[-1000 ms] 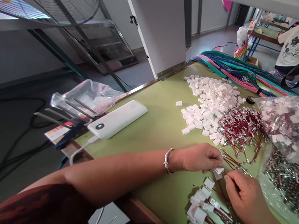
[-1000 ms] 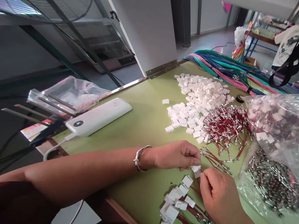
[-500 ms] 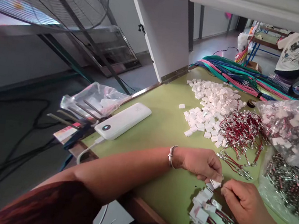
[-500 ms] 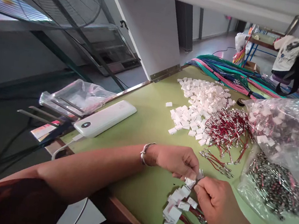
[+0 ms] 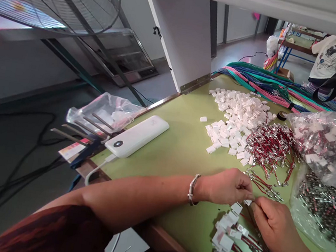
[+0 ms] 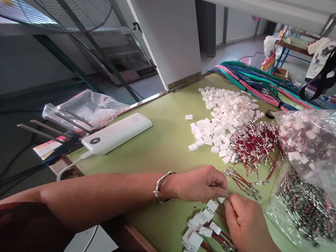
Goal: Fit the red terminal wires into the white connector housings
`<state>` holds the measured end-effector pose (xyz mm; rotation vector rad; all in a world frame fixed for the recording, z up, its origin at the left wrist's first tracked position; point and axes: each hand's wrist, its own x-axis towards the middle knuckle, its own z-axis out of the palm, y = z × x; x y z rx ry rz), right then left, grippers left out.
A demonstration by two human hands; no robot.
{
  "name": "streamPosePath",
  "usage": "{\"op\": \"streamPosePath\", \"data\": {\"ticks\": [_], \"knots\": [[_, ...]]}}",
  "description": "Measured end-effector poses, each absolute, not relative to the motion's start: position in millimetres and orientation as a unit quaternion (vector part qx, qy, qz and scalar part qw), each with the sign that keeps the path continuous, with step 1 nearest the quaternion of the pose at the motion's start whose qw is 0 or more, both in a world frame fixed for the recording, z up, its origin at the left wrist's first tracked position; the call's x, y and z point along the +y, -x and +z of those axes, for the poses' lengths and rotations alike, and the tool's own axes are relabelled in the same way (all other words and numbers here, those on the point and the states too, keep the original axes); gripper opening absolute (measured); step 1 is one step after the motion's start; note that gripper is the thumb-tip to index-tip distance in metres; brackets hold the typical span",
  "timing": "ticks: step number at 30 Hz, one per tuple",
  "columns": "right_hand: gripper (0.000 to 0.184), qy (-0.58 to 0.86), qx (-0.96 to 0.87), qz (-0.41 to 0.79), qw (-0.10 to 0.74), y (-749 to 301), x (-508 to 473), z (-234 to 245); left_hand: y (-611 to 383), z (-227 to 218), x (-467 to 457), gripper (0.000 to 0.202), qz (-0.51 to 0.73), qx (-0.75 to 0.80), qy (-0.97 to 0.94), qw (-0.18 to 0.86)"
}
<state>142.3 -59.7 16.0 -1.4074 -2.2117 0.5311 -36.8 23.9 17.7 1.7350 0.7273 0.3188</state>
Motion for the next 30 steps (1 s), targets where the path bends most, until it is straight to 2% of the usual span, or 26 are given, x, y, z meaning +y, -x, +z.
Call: {"op": "streamPosePath", "data": {"ticks": [6, 9, 11, 14, 16, 18, 21, 26, 30], "knots": [[0.035, 0.46, -0.801, 0.347, 0.162, -147, -56, 32, 50, 28, 35, 0.021, 0.026, 0.179, -0.76, 0.624], [0.039, 0.43, -0.806, 0.381, 0.141, -155, -51, 40, 57, 42, 39, 0.026, 0.011, 0.064, -0.803, 0.593], [0.033, 0.483, -0.796, 0.319, 0.176, -162, -45, 36, 60, 45, 45, 0.031, 0.057, 0.093, -0.836, 0.538], [0.024, 0.592, -0.767, 0.105, 0.223, -169, -33, 19, 59, 35, 59, 0.028, 0.212, 0.323, -0.847, 0.365], [0.024, 0.609, -0.769, -0.008, 0.193, -169, -26, 5, 56, 23, 69, 0.019, 0.246, 0.436, -0.829, 0.25], [0.024, 0.6, -0.783, -0.056, 0.153, -168, -22, -4, 52, 11, 75, 0.026, 0.208, 0.463, -0.839, 0.193], [0.026, 0.594, -0.789, -0.067, 0.141, -166, -22, -8, 48, 1, 77, 0.022, 0.162, 0.442, -0.866, 0.171], [0.02, 0.581, -0.776, -0.01, 0.246, -169, -28, 0, 50, 2, 76, 0.014, 0.214, 0.412, -0.863, 0.197], [0.015, 0.596, -0.748, 0.078, 0.281, -164, -36, 10, 51, 7, 72, 0.009, 0.168, 0.398, -0.88, 0.197]]}}
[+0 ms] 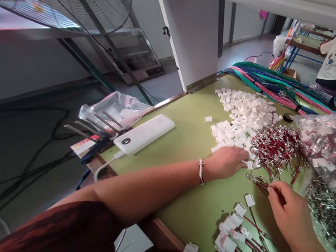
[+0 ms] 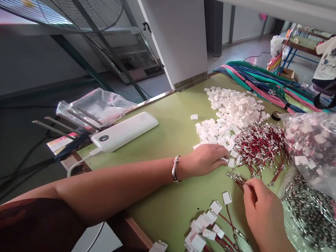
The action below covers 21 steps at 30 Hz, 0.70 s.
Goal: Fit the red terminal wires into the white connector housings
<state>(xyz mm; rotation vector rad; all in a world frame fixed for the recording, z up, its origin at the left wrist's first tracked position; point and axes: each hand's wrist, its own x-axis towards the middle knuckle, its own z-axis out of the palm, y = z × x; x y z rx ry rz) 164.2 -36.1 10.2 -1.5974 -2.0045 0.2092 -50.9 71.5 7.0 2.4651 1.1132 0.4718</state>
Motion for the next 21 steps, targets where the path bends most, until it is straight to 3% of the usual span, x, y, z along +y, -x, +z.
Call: {"op": "streamPosePath", "data": {"ticks": [3, 7, 10, 13, 21], "knots": [[0.017, 0.617, -0.719, 0.167, 0.273, -158, -41, 17, 50, 13, 67, 0.012, 0.224, 0.402, -0.842, 0.28], [0.023, 0.639, -0.666, 0.256, 0.287, -153, -43, 27, 46, 18, 60, 0.016, 0.254, 0.417, -0.671, 0.558], [0.03, 0.641, -0.62, 0.336, 0.301, -153, -44, 32, 42, 15, 52, 0.017, 0.248, 0.352, -0.583, 0.689], [0.035, 0.627, -0.556, 0.456, 0.299, -154, -44, 34, 38, 7, 45, 0.029, 0.258, 0.307, -0.53, 0.747], [0.038, 0.6, -0.37, 0.655, 0.271, -150, -42, 35, 37, 2, 41, 0.018, 0.247, 0.27, -0.538, 0.759]]}}
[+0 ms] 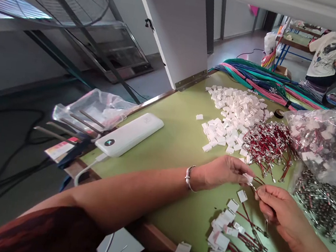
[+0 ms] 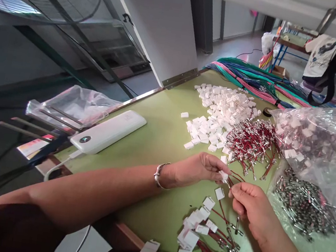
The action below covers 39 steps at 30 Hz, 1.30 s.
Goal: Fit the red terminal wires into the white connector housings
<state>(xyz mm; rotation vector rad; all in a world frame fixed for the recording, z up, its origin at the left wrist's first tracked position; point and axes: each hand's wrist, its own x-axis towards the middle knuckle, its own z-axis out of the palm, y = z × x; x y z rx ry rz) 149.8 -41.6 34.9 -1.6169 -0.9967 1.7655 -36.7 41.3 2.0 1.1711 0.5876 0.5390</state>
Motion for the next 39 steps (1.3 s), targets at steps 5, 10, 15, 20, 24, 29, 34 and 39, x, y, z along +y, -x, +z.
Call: {"op": "streamPosePath", "data": {"ticks": [5, 10, 15, 20, 24, 29, 34, 39], "knots": [[0.038, 0.598, -0.305, 0.694, 0.259, -148, -41, 36, 43, 18, 42, 0.014, 0.273, 0.221, -0.74, 0.574], [0.036, 0.586, -0.299, 0.703, 0.272, -147, -44, 35, 51, 25, 44, 0.023, 0.258, 0.127, -0.851, 0.441], [0.034, 0.582, -0.31, 0.701, 0.271, -147, -45, 31, 52, 26, 44, 0.023, 0.241, 0.154, -0.829, 0.481], [0.036, 0.584, -0.41, 0.643, 0.278, -144, -51, 28, 46, 24, 37, 0.02, 0.228, 0.15, -0.802, 0.532], [0.037, 0.594, -0.575, 0.497, 0.262, -140, -56, 33, 38, 14, 26, 0.023, 0.198, 0.234, -0.652, 0.693], [0.035, 0.603, -0.637, 0.412, 0.248, -140, -56, 35, 36, 15, 25, 0.02, 0.168, 0.248, -0.62, 0.726], [0.033, 0.579, -0.667, 0.428, 0.19, -137, -61, 40, 51, 30, 51, 0.032, 0.199, 0.255, -0.808, 0.493], [0.019, 0.549, -0.732, 0.368, 0.164, -136, -63, 43, 48, 14, 68, 0.024, 0.217, 0.374, -0.877, 0.208]]}}
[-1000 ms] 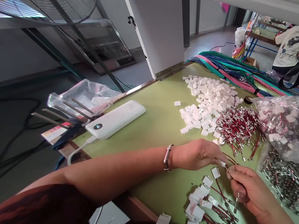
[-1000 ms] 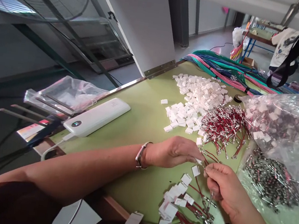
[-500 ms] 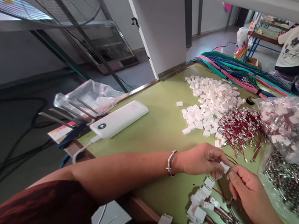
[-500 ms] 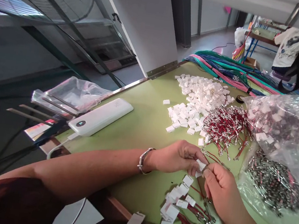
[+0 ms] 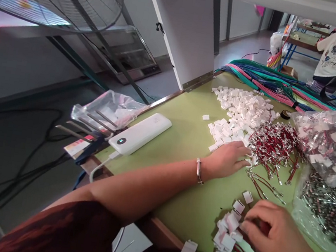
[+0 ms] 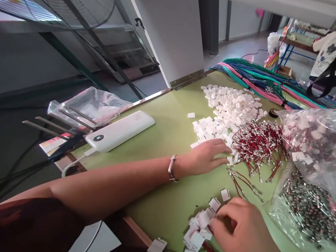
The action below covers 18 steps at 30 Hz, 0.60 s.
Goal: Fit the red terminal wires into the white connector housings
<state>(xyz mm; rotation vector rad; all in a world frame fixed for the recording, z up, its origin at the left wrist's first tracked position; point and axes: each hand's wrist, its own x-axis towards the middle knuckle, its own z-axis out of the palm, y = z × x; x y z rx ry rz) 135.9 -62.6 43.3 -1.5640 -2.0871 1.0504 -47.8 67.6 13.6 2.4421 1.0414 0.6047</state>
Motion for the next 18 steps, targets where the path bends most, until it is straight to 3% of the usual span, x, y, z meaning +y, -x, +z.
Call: {"op": "streamPosePath", "data": {"ticks": [4, 8, 11, 15, 18], "knots": [[0.017, 0.623, -0.726, 0.193, 0.218, -145, -42, 26, 37, 4, 65, 0.023, 0.144, 0.37, -0.905, 0.151], [0.018, 0.649, -0.746, 0.076, 0.13, -149, -30, 5, 35, 6, 62, 0.022, 0.122, 0.371, -0.91, 0.14], [0.02, 0.643, -0.755, 0.05, 0.116, -153, -31, 0, 41, 8, 60, 0.021, 0.114, 0.377, -0.909, 0.139], [0.019, 0.635, -0.746, 0.057, 0.194, -162, -35, 3, 47, 10, 60, 0.017, 0.115, 0.385, -0.903, 0.153], [0.018, 0.627, -0.738, 0.066, 0.242, -165, -37, 6, 48, 12, 61, 0.013, 0.16, 0.395, -0.87, 0.247]]}}
